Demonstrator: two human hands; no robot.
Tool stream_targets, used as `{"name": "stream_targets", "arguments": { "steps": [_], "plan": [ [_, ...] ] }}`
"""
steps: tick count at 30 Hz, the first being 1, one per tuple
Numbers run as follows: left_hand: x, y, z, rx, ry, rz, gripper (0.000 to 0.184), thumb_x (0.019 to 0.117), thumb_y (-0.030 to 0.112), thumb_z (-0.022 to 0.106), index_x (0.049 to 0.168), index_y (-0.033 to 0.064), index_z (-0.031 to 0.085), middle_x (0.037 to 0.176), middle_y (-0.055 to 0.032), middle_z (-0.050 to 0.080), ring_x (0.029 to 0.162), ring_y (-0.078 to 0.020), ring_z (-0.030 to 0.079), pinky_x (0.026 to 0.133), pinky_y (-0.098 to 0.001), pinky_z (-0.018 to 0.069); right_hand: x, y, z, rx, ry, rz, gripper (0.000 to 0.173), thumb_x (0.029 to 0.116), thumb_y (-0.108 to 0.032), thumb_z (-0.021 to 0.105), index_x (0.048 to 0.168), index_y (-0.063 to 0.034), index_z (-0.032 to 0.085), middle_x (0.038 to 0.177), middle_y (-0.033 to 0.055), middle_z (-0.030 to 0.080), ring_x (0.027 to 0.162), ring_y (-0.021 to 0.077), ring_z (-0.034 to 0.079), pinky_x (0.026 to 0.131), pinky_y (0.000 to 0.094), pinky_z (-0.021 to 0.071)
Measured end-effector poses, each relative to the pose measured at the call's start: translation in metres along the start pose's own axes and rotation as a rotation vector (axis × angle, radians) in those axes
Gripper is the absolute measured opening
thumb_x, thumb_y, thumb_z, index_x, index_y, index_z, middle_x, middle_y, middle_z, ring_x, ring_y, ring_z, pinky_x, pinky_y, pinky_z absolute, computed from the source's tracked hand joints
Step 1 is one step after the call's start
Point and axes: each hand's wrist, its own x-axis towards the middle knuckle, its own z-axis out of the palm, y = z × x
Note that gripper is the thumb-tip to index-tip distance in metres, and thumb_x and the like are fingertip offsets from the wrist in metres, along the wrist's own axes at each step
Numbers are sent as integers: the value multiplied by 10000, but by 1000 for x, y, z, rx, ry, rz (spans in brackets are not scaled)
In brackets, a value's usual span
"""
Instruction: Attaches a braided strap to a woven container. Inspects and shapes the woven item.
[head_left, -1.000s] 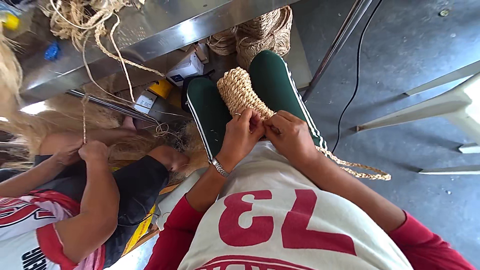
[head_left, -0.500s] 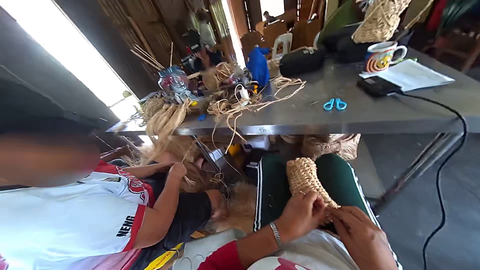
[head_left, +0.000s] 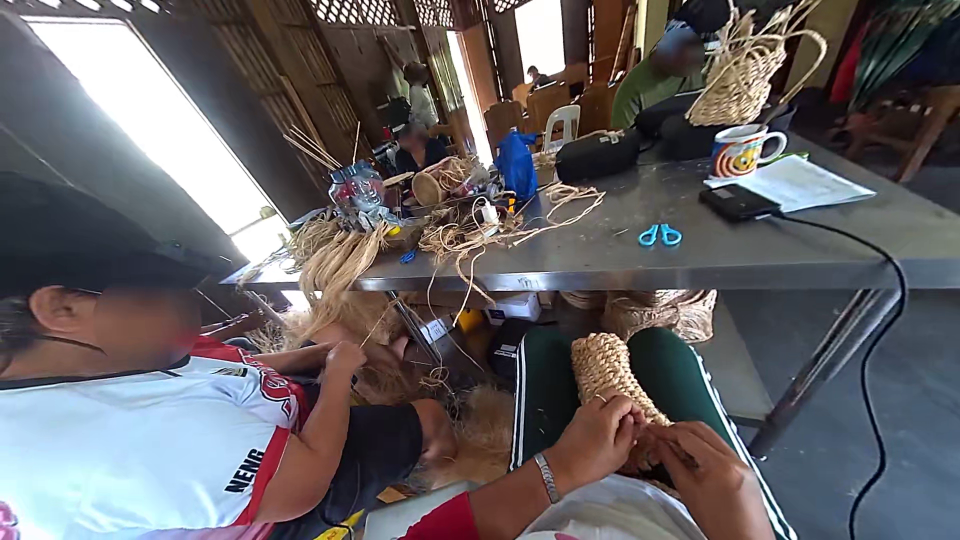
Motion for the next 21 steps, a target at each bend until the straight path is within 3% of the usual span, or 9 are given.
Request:
{"name": "stream_targets", "arguments": {
  "steps": [3, 5, 8, 10, 12, 16, 21],
  "plan": [
    [7, -11, -6, -102, -67, 46, 158, 967, 29, 594, 1063, -45, 696, 1111, -205, 620, 954, -225, 643, 855, -313, 547, -4, -1, -10, 30, -52, 28, 185, 902, -79, 669, 1014, -10, 798, 1035, 222, 646, 863, 265, 651, 753, 352, 577],
    [13, -15, -9, -146, -107, 86, 143, 948, 26, 625, 1041, -51, 703, 1122, -210, 611, 934, -203, 631, 837, -282, 535, -6, -2, -15, 29, -75, 56, 203, 902, -57, 667, 1052, -18, 797, 1032, 229, 661, 883, 293, 669, 778, 394, 583],
    [22, -18, -14, -89, -176, 146, 149, 964, 51, 634, 1063, -31, 709, 1140, -202, 622, 930, -208, 635, 835, -299, 539, -6, 0, -15, 6, -13, 79, 181, 874, -78, 675, 994, -19, 797, 980, 185, 719, 851, 268, 705, 750, 392, 594],
    [30, -21, -17, 13, -202, 228, 160, 964, 79, 659, 1087, 6, 731, 1160, -186, 656, 1057, -249, 655, 956, -365, 533, -5, 0, -15, 13, 0, 122, 155, 872, -80, 691, 972, -1, 780, 966, 180, 721, 820, 262, 704, 730, 398, 597],
    [37, -23, -21, 79, -228, 293, 148, 946, 96, 687, 1057, 39, 766, 1121, -153, 698, 1114, -275, 641, 1037, -416, 470, -4, -3, -16, 34, 0, 175, 133, 873, -82, 723, 963, 5, 768, 943, 179, 719, 788, 258, 705, 709, 410, 607],
    [44, -27, -22, 104, -260, 358, 115, 937, 124, 706, 1005, 75, 783, 1102, -93, 728, 1111, -265, 626, 1050, -395, 434, -3, 1, -13, 22, 5, 203, 139, 860, -126, 726, 937, -18, 767, 903, 143, 721, 747, 216, 699, 674, 369, 602],
    [42, -29, -18, 34, -272, 373, 88, 933, 102, 705, 965, 50, 769, 1064, -100, 729, 1103, -266, 620, 1054, -390, 412, -5, 4, -13, 28, -24, 227, 172, 852, -177, 732, 926, -24, 757, 860, 116, 715, 703, 176, 681, 641, 339, 585]
  ]
}}
